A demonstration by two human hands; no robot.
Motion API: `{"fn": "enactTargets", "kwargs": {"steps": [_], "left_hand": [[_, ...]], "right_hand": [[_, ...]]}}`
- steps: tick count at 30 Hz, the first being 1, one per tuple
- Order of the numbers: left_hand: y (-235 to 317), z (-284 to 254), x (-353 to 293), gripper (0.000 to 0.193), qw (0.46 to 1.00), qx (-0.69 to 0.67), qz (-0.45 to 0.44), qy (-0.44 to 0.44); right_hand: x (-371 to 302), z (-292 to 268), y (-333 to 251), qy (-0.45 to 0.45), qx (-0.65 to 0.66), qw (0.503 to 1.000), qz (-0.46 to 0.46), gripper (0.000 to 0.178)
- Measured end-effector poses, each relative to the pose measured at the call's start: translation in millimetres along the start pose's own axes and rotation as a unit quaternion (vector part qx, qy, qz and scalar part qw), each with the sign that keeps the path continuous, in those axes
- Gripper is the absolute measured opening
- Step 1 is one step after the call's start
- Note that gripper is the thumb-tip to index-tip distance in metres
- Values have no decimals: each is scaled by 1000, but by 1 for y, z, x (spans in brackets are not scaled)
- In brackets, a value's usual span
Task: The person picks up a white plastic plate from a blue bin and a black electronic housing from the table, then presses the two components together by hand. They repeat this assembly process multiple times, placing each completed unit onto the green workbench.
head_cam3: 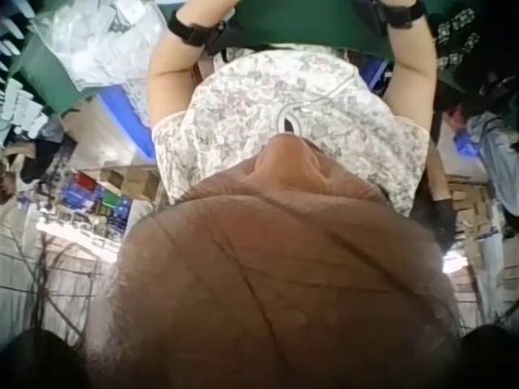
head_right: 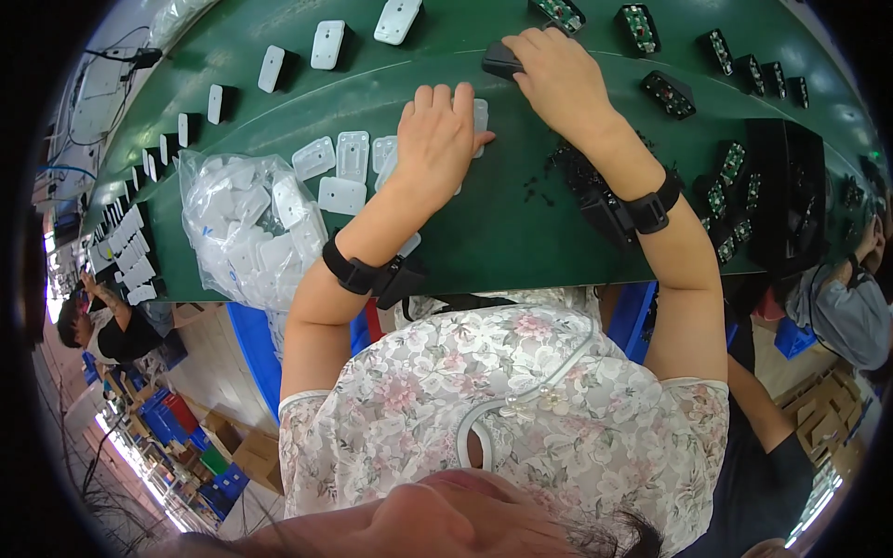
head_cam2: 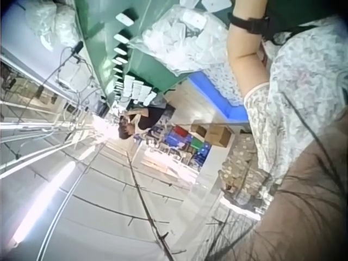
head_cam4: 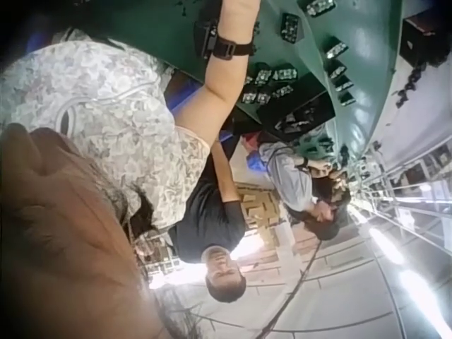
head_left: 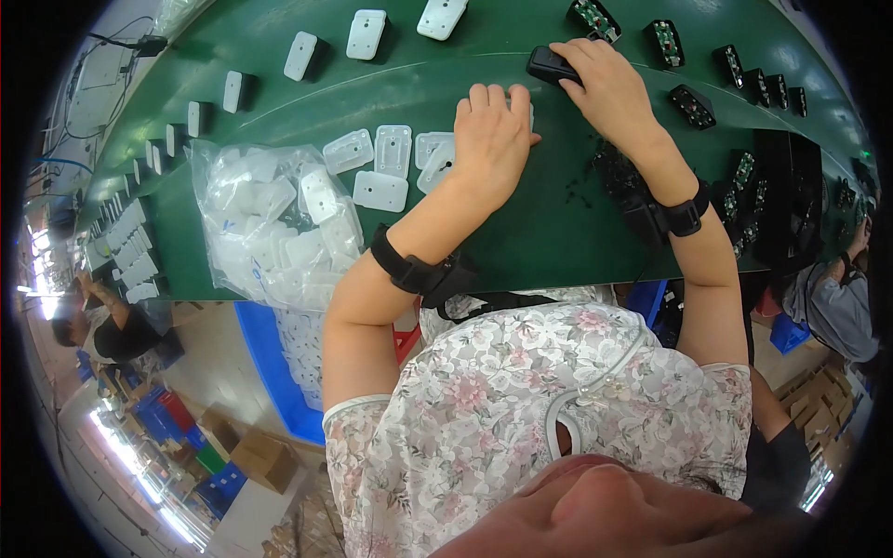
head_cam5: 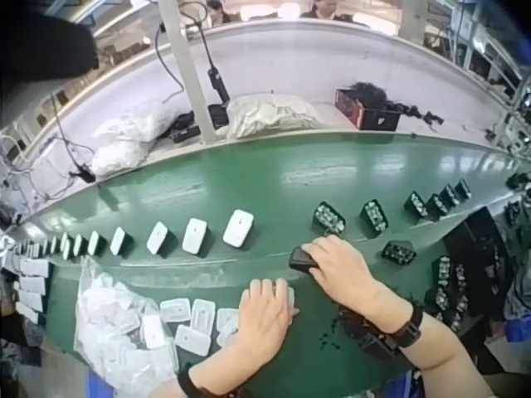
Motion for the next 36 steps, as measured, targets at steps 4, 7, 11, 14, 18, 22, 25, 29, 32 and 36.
{"fn": "enactTargets", "kwargs": {"steps": [4, 7, 11, 14, 18, 22, 25, 29, 32, 36], "left_hand": [[-6, -5, 10, 45, 991, -47, 98, 78], [-20, -14, 5, 49, 977, -149, 120, 97], [-47, -31, 0, 55, 960, -238, 85, 121], [-53, -38, -1, 55, 957, -255, 100, 99], [-55, -34, -8, 62, 967, -220, 107, 64], [-57, -29, -17, 64, 977, -181, 107, 32], [-56, -23, -20, 63, 979, -173, 103, 11], [-52, -24, -21, 60, 983, -153, 100, 0], [-46, -29, -23, 56, 985, -134, 106, -7], [-38, -27, -22, 50, 988, -114, 107, 20]], "right_hand": [[-3, -6, 14, 36, 88, 995, 43, 42], [-7, -19, 9, 60, 142, 987, 33, 42], [-11, -21, -14, 39, 182, 982, -21, 41], [-10, -14, -29, 22, 180, 982, -54, 41], [-3, -13, -46, 21, 148, 985, -92, 42], [1, -11, -53, 17, 135, 983, -121, 43], [0, -8, -55, -10, 115, 986, -122, 44], [-4, -10, -58, 13, 96, 988, -122, 41], [-10, -11, -61, 48, 65, 990, -119, 40], [-9, -15, -50, 24, 136, 987, -85, 40]]}}
Point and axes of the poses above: each hand's wrist, its own x-axis towards the middle knuckle, its own z-axis out of the palm, y = z × x, the point moved 7 cm from there along x, towards the middle knuckle, and after that the axes turned 7 degrees about -x, right-handed, at the moved point
